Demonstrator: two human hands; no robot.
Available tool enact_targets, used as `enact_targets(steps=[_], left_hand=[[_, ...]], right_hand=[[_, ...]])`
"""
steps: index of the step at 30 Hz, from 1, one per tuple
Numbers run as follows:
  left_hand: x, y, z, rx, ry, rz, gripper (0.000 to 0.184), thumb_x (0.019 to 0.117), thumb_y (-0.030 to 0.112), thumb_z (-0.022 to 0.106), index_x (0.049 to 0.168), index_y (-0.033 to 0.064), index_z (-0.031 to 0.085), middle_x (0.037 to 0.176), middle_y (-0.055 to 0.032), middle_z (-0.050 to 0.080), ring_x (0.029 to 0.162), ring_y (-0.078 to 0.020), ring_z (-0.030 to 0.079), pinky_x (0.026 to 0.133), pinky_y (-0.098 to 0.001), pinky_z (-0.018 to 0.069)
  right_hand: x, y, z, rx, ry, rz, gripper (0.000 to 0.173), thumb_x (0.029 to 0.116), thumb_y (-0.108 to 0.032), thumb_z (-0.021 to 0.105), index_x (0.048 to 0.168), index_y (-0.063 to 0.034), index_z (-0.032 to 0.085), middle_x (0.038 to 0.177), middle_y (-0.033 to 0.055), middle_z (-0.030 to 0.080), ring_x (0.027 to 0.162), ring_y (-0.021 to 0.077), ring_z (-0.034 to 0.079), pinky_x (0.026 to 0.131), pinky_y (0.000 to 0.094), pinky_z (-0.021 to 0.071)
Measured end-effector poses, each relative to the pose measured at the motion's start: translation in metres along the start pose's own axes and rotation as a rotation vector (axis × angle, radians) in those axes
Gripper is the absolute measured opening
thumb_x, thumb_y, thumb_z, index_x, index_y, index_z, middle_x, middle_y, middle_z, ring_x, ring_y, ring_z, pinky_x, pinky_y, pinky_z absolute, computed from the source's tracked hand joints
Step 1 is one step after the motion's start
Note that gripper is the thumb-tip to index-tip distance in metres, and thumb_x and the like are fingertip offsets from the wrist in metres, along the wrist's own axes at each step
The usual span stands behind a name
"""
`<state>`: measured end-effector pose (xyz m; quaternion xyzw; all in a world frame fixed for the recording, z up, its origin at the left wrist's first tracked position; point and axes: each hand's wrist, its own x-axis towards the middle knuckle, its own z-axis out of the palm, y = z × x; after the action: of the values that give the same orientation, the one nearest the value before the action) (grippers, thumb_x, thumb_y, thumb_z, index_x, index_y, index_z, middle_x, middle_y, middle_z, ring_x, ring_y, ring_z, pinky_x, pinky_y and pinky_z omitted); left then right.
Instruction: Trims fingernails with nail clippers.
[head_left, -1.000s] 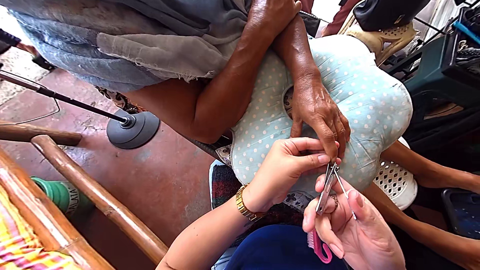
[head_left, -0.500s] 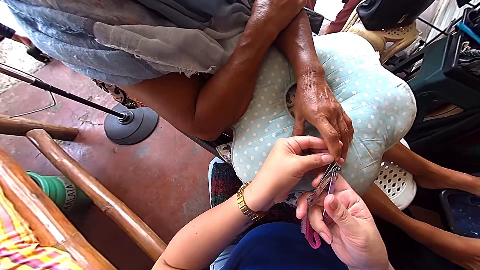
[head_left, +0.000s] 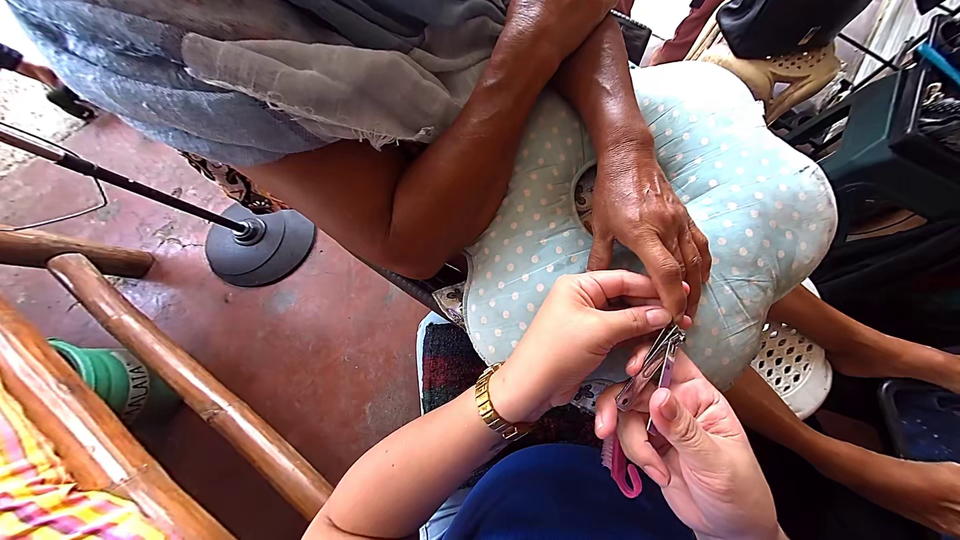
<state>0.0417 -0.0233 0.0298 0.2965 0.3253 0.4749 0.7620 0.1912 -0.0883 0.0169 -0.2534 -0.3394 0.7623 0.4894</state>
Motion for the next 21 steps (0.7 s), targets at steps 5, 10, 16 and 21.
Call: enact_targets(steps=[5,10,16,21], left_hand=[[0.000,0.000,0.000,0.000,0.006,0.001,0.015,0.0946,-0.009,0.061,0.106,-0.0059,0.071,0.094,-0.0152,0.074,0.083,-0.0136,0.072,0.075,-0.0241,0.0601],[0.000,0.000,0.001,-0.011,0.008,-0.009,0.016,0.0939,-0.010,0.061,0.107,-0.0067,0.071,0.096,-0.0161,0.074,0.086,-0.0162,0.074,0.080,-0.0266,0.0611],[-0.001,-0.001,0.001,-0.010,0.006,-0.011,0.016,0.0941,-0.010,0.061,0.107,-0.0071,0.070,0.095,-0.0162,0.074,0.085,-0.0155,0.073,0.080,-0.0260,0.0609],[-0.001,-0.001,0.002,-0.012,0.007,-0.007,0.015,0.0951,-0.009,0.061,0.106,-0.0068,0.071,0.097,-0.0170,0.074,0.085,-0.0154,0.073,0.076,-0.0247,0.0609]], right_hand=[[-0.001,0.000,0.000,0.003,0.001,0.004,0.022,0.1021,-0.019,0.061,0.119,-0.0054,0.056,0.088,0.0085,0.073,0.055,-0.0022,0.057,0.049,0.0120,0.0462],[0.000,-0.001,0.000,0.059,0.004,0.033,0.016,0.1019,-0.016,0.062,0.114,-0.0063,0.060,0.083,0.0071,0.073,0.053,-0.0055,0.053,0.047,0.0097,0.0413],[0.000,-0.004,-0.005,0.152,-0.079,0.091,0.018,0.1037,-0.020,0.058,0.114,-0.0047,0.061,0.088,0.0094,0.074,0.053,-0.0047,0.055,0.047,0.0096,0.0422],[0.002,-0.004,-0.013,0.252,-0.215,0.091,0.034,0.1063,-0.032,0.052,0.124,-0.0027,0.059,0.099,0.0152,0.074,0.063,0.0027,0.065,0.055,0.0136,0.0496]])
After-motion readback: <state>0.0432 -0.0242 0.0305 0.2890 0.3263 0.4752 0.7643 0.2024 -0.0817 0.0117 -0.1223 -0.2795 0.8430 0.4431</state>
